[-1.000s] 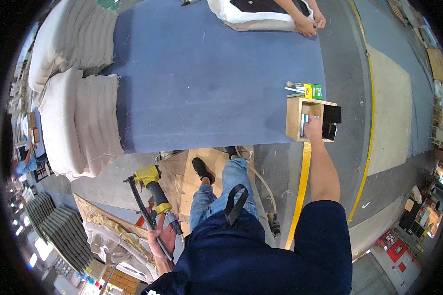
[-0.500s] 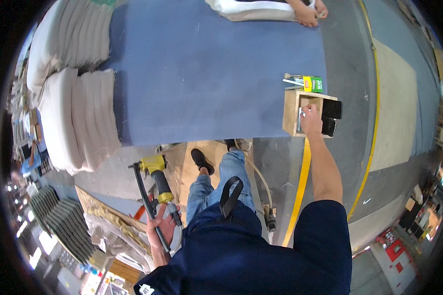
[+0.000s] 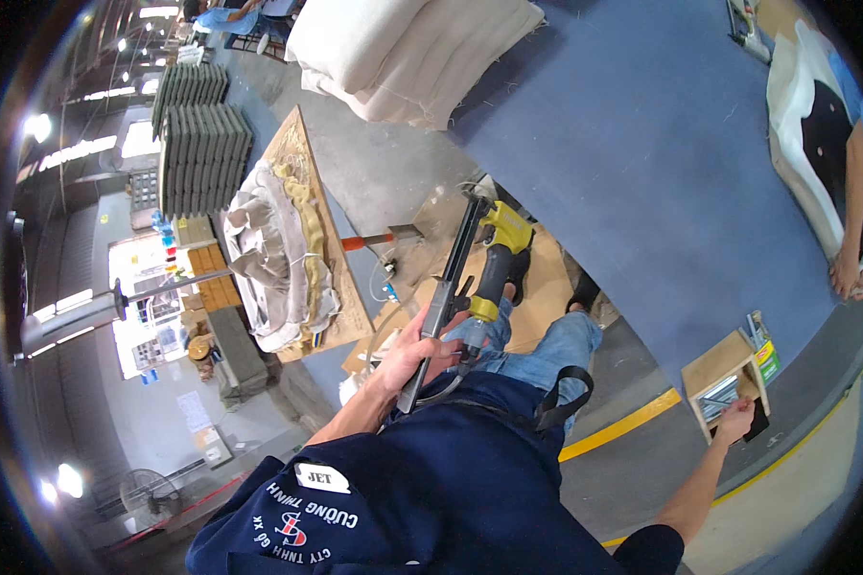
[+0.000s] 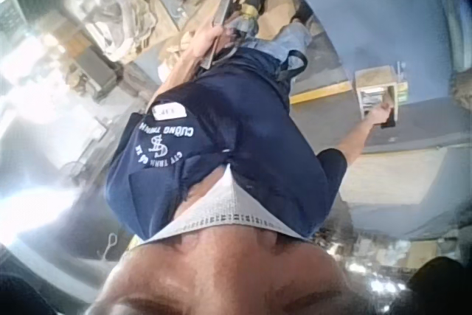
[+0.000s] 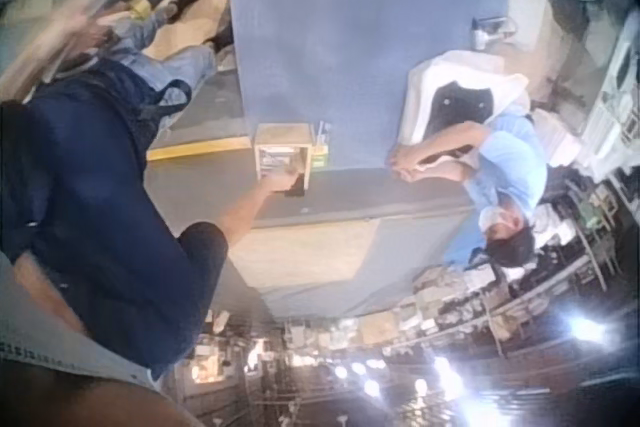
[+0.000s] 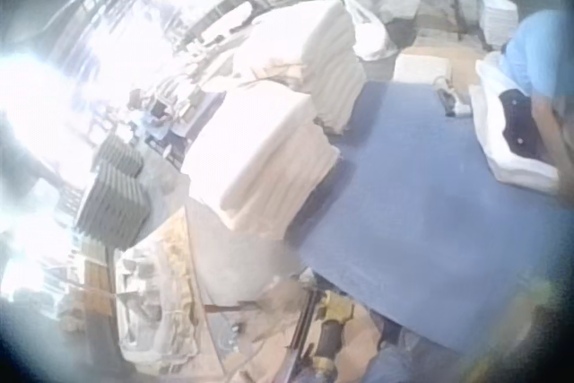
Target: The person staples white fabric onto a black chair base using a yellow pneumatic staple gun, repeatedly pulling and smoothing the fabric around the edges. The person then inserts a white cushion into the covered base and uses a screwdriver to adjust the fabric and secure the assembly.
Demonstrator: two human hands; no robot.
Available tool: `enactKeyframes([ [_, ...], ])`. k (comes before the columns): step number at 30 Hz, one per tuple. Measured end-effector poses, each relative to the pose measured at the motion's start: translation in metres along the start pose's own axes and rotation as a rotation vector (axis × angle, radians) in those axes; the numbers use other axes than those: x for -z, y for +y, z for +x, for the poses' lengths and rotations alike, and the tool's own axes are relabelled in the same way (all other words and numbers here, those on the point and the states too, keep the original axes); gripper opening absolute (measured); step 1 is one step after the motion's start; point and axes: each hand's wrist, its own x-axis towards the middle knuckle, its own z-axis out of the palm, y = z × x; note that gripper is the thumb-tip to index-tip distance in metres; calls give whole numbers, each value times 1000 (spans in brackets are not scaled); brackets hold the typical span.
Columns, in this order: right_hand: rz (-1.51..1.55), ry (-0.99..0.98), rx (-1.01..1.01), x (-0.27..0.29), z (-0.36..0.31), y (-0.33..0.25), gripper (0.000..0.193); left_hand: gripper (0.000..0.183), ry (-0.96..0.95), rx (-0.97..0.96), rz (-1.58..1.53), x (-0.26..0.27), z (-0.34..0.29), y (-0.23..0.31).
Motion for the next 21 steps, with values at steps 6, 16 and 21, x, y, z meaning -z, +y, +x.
enactKeyframes([
  [6, 0, -90, -128, 34, -11, -37, 40, 84, 126, -63, 455, 9, -13, 15],
  [16, 1464, -382, 80, 116, -60, -198, 49, 94, -12, -216, 401, 92, -39, 37],
  [21, 1963, -1557, 252, 57, -156, -389, 57, 93, -93, -381, 301, 126, -42, 47],
])
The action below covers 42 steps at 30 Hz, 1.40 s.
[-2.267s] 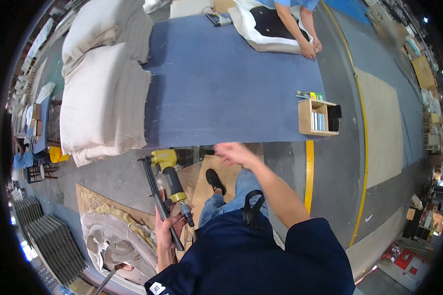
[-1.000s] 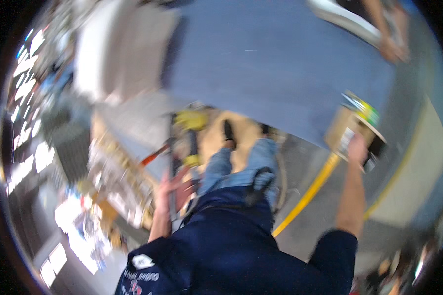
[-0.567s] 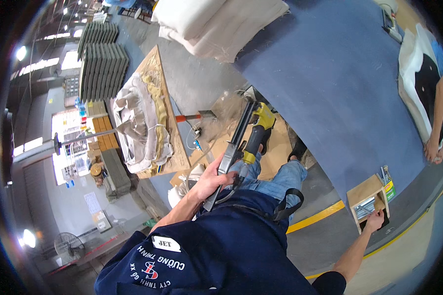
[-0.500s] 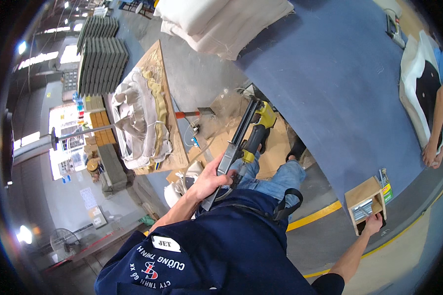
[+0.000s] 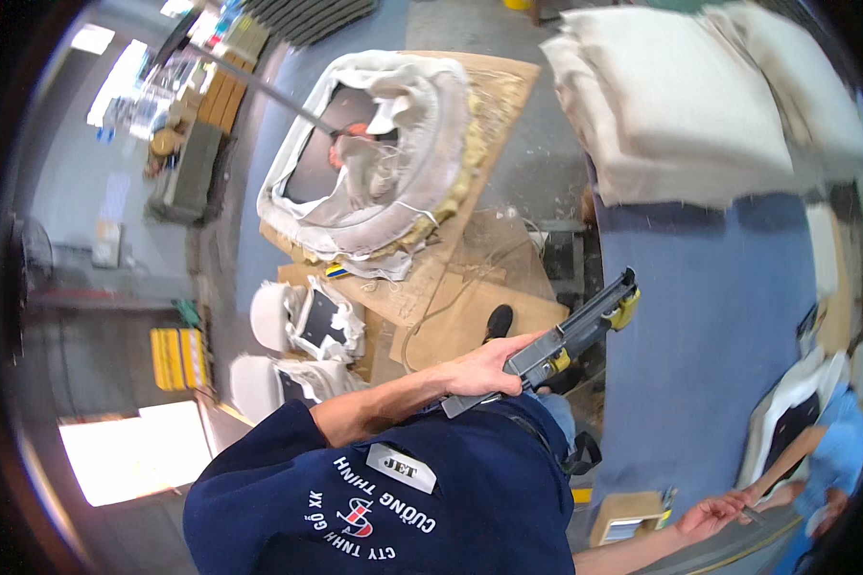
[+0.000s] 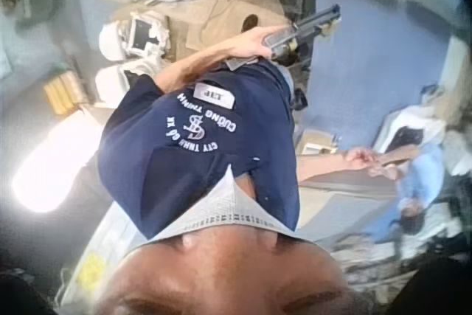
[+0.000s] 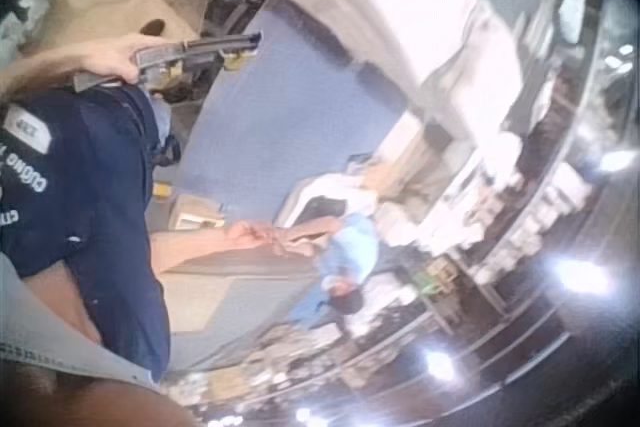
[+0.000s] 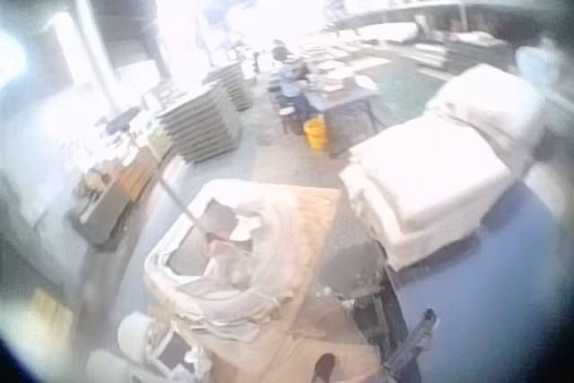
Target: The person staples white fabric onto a black chair base using a yellow pneumatic staple gun, repeatedly pulling and smoothing the fabric around the edges. The person then inserts a white cushion into the covered base and uses a screwdriver to adjust the fabric and secure the assembly.
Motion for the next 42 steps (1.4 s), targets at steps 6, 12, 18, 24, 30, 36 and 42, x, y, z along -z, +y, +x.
enactKeyframes([
  [6, -692, -62, -275, -99, 140, 227, 56, 96, 116, -156, -122, 70, -40, -16],
  [12, -1288, -69, -678, -223, 190, 450, 46, 96, 288, -200, -57, 89, -47, -8],
  [18, -1820, -438, -876, -268, 200, 536, 45, 94, 398, -266, 90, 90, -56, -16],
  [24, -2086, -595, -936, -248, 188, 564, 44, 91, 360, -265, 112, 81, -59, -10],
  [30, -2247, -760, -763, -228, 186, 566, 31, 90, 331, -270, 80, 81, -54, -10],
  [36, -2278, -1232, 77, -190, 180, 542, 20, 93, 289, -242, -23, 81, -39, -4],
  [42, -2107, -951, 186, -199, 176, 525, 18, 94, 262, -245, -73, 78, -27, 14],
])
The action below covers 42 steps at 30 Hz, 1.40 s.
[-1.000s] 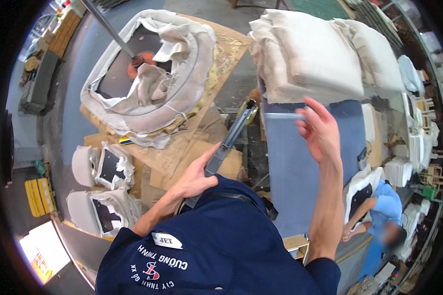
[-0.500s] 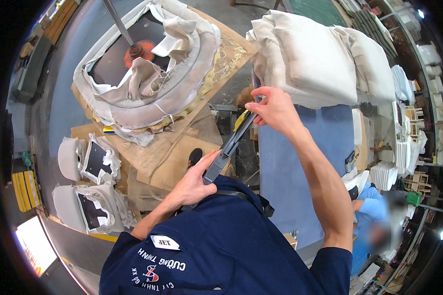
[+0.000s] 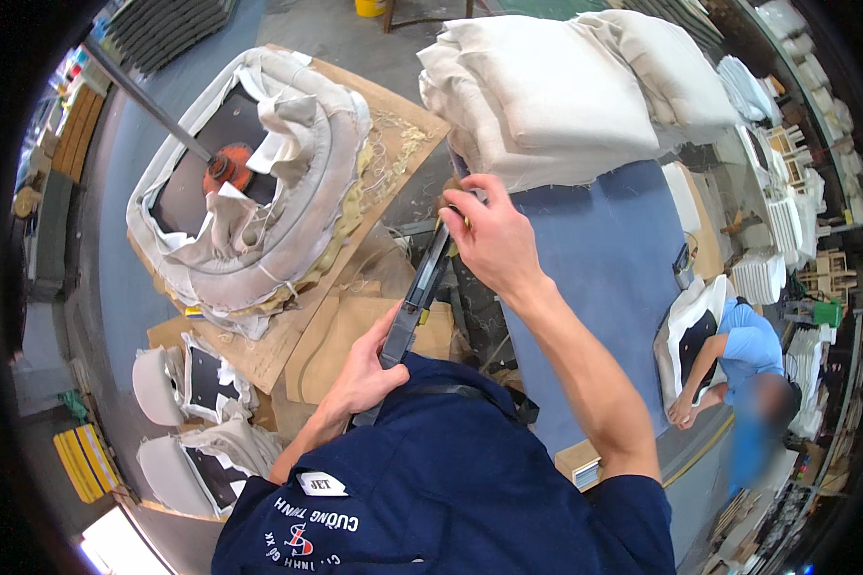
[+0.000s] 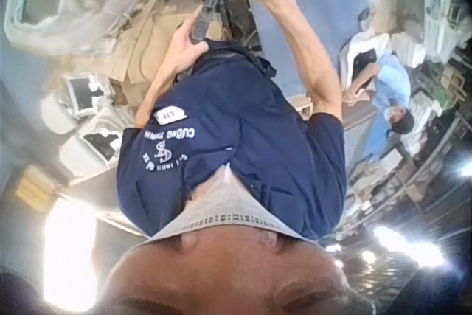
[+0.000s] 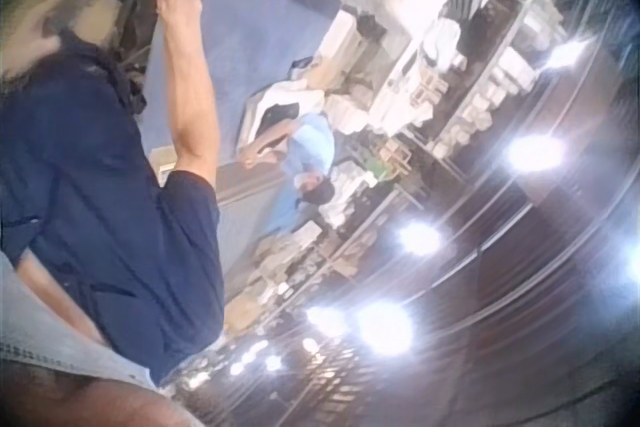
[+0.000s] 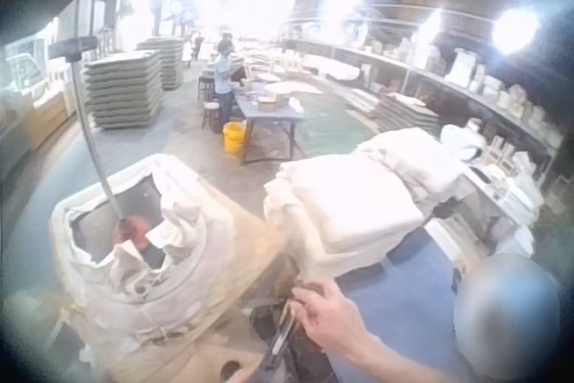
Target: The person staples white fabric onto a black chair base using a yellow pneumatic staple gun, repeatedly pulling and smoothing the fabric around the edges. The person then inserts a white cushion into the covered base and uses a screwdriver to adjust the fabric and secure the assembly.
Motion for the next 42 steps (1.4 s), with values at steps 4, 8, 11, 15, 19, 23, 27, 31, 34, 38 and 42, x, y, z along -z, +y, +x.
enactKeyframes([
  [4, 195, 147, -133, 7, -28, 47, 28, 94, -13, 10, 24, -13, 9, 12],
  [8, 742, 253, -748, 5, -57, 67, 40, 94, -33, 33, 44, -21, 10, 26],
  [11, 1304, 167, -1148, -10, -83, 76, 50, 98, -74, 83, 38, -34, 18, 47],
  [15, 1802, 257, -926, -14, -96, 69, 74, 99, -186, 36, 30, -42, 34, 65],
  [19, 2170, 199, -693, 19, -74, 62, 75, 100, -301, 64, -6, -51, 48, 84],
  [23, 2496, 164, -528, 11, -72, 101, 68, 94, -328, 136, -205, -67, 62, 97],
  [27, 2422, 277, -494, 26, -69, 95, 57, 79, -333, -42, -201, -23, 51, 92],
  [31, 2356, 328, -555, 28, -65, 87, 47, 82, -172, -385, 114, -24, 47, 89],
  [34, 2308, 370, -631, 25, -57, 81, 44, 85, -66, -613, -61, -2, 67, 75],
  [38, 2330, 444, -609, 35, -61, 85, 41, 87, -46, -801, -174, -6, 74, 90],
  [42, 2320, 475, -562, 42, -60, 82, 40, 89, -377, -805, -145, 7, 77, 102],
])
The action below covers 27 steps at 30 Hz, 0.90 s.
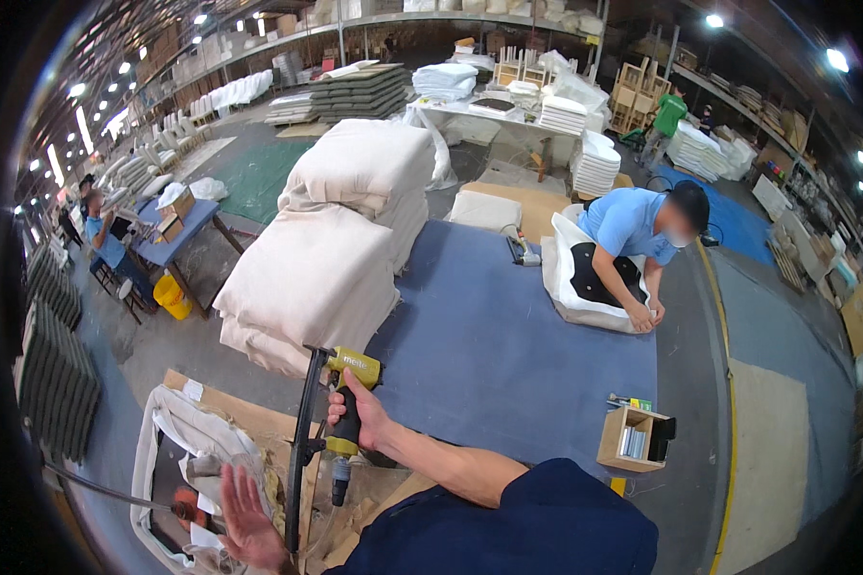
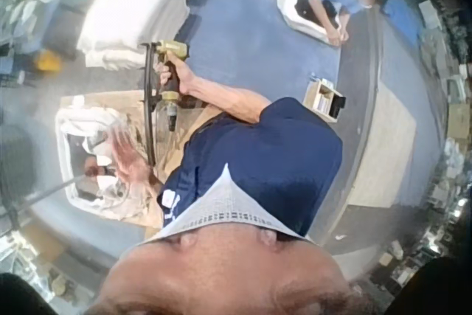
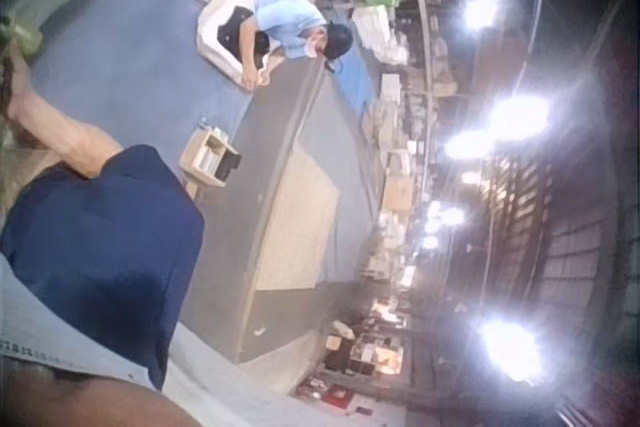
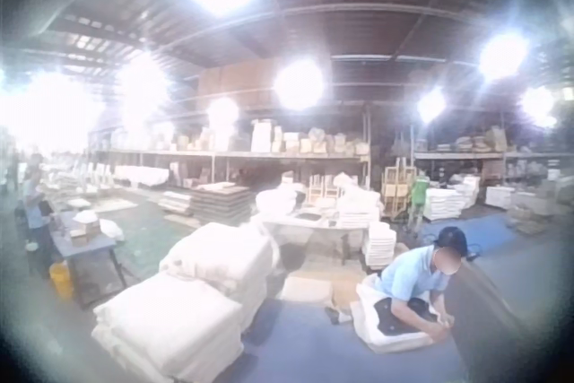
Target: The person staples white fabric onto a black chair base using a yellow pneumatic staple gun, repeatedly pulling and smoothing the fabric around the edges. The person then inserts a white cushion into the covered base and uses a screwdriver to adjust the fabric and secure the assembly.
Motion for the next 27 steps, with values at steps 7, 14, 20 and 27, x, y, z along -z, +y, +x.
enactKeyframes([
  [7, -146, 72, -87, 2, -7, 38, 43, 88, -30, 107, 447, -46, 20, -9],
  [14, -155, -55, -117, -30, -11, 42, 37, 90, 25, -166, 598, -53, 54, -16],
  [20, -575, 20, 17, -23, -10, 43, 25, 65, 244, -205, 1084, 35, 14, -3],
  [27, -1824, 326, 168, 38, -110, -48, 35, 59, 1205, 419, 1832, 246, -230, 45],
])
